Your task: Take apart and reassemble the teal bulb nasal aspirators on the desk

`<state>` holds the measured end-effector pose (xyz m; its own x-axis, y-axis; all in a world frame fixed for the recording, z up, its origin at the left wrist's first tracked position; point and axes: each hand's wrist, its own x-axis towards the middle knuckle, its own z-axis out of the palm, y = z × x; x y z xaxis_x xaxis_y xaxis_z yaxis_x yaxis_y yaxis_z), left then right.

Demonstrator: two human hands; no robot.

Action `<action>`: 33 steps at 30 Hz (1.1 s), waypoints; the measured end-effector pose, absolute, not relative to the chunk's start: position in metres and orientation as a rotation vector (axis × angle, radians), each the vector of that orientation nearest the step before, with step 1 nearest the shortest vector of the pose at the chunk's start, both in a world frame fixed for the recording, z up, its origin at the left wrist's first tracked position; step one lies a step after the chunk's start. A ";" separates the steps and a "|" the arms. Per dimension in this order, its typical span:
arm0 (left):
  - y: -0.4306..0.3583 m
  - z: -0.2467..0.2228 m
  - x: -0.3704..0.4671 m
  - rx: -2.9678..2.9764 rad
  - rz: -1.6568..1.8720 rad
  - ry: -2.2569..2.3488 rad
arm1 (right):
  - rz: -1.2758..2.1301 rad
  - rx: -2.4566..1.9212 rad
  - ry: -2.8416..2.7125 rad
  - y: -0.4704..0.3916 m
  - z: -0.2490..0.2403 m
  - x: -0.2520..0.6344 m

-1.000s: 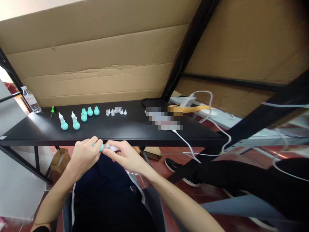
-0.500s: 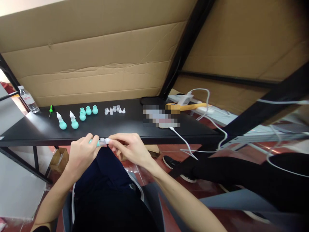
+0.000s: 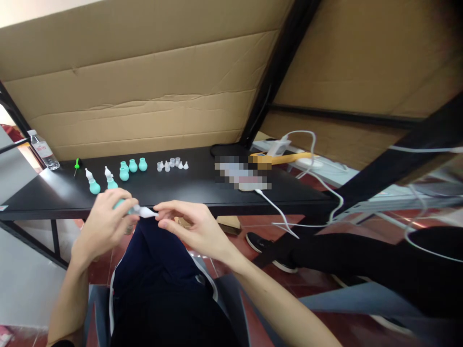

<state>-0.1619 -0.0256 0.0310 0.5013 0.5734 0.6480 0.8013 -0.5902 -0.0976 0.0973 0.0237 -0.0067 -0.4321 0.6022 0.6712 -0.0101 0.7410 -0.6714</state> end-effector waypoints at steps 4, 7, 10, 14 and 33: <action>-0.020 0.037 -0.209 -1.927 -1.331 -1.289 | 0.690 -0.511 -1.920 0.032 -0.008 0.104; -0.001 0.033 -0.256 -1.515 -1.687 -1.449 | 0.623 -0.579 -1.901 0.041 -0.011 0.105; 0.021 0.023 -0.293 -1.296 -1.735 -1.743 | 0.580 -0.626 -1.903 0.049 -0.013 0.105; 0.044 0.009 -0.307 -1.190 -1.585 -2.063 | 0.562 -0.667 -1.931 0.054 -0.014 0.106; 0.039 0.009 -0.302 -1.520 -1.199 -2.403 | 0.409 -0.892 -2.070 0.105 -0.022 0.116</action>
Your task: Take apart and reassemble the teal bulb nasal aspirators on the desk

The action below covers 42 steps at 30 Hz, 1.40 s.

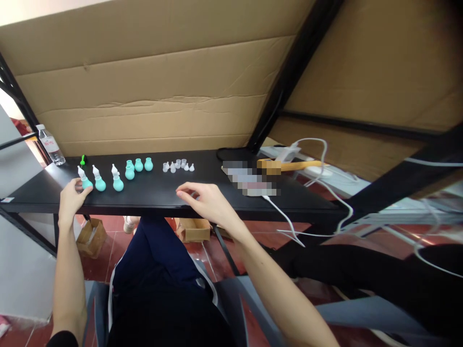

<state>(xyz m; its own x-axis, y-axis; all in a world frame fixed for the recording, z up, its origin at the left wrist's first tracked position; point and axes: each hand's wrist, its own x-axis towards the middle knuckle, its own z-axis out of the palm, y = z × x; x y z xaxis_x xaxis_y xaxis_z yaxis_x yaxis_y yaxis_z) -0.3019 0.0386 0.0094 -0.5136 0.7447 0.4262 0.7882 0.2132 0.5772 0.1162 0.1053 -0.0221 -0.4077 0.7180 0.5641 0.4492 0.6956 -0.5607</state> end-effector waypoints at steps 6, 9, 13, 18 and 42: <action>0.033 0.014 -0.295 -1.313 -1.352 -2.074 | 0.265 -0.801 -2.338 0.158 0.016 0.045; 0.026 0.019 -0.277 -1.213 -1.505 -1.770 | 0.288 -0.791 -2.389 0.178 0.031 -0.005; 0.019 0.020 -0.248 -1.248 -1.539 -1.504 | 0.326 -0.908 -2.396 0.191 0.032 -0.052; 0.017 0.016 -0.219 -1.480 -1.467 -1.296 | 0.324 -0.997 -2.378 0.185 0.027 -0.048; 0.047 -0.025 -0.163 -2.276 -0.929 -1.442 | 0.008 -1.241 -2.277 0.238 -0.003 0.087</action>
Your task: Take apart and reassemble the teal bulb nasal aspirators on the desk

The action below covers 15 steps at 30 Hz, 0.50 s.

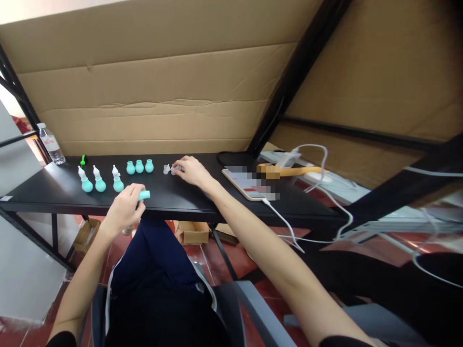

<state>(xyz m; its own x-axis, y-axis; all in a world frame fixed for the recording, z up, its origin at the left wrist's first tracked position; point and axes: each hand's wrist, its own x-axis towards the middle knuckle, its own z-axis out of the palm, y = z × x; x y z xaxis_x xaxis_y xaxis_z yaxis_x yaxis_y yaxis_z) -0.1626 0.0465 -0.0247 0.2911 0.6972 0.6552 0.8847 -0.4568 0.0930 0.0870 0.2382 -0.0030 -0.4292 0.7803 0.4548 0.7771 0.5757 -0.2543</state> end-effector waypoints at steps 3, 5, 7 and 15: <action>0.050 -0.028 -0.163 -2.300 -0.949 -1.439 | -0.010 -1.259 -2.317 0.233 -0.004 0.081; 0.050 -0.029 -0.163 -2.304 -0.968 -1.433 | 0.063 -1.272 -2.260 0.228 0.001 0.082; 0.050 -0.028 -0.163 -2.308 -0.967 -1.427 | 0.292 -1.180 -2.104 0.215 0.004 0.086; 0.039 -0.029 -0.137 -2.517 -0.984 -1.217 | 0.925 -0.509 -1.672 0.081 -0.028 0.090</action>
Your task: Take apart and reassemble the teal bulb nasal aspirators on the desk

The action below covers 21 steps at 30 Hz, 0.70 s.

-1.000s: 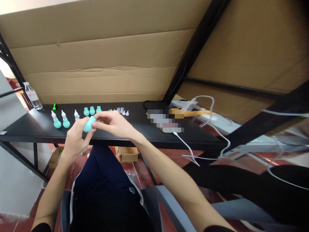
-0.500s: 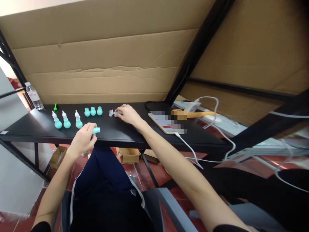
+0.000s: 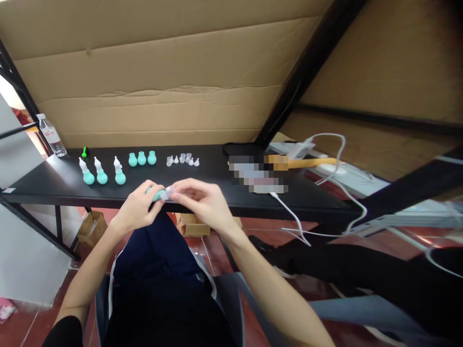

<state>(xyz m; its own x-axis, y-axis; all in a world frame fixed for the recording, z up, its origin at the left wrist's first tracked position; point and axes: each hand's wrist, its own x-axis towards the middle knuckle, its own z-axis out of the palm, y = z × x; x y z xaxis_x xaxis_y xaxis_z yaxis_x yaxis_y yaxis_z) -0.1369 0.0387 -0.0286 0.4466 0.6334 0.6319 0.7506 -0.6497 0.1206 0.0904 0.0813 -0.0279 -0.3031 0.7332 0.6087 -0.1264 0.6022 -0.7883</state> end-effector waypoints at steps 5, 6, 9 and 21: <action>0.038 -0.029 -0.127 -2.522 -0.999 -1.095 | 0.660 -0.529 -1.697 0.057 -0.036 0.086; 0.038 -0.028 -0.127 -2.516 -1.026 -1.089 | 0.708 -0.503 -1.679 0.059 -0.035 0.086; 0.038 -0.026 -0.126 -2.484 -1.100 -1.068 | 0.850 -0.425 -1.598 0.063 -0.033 0.090; 0.035 -0.017 -0.132 -2.480 -1.270 -0.982 | 0.521 -0.410 -1.734 0.060 -0.026 0.096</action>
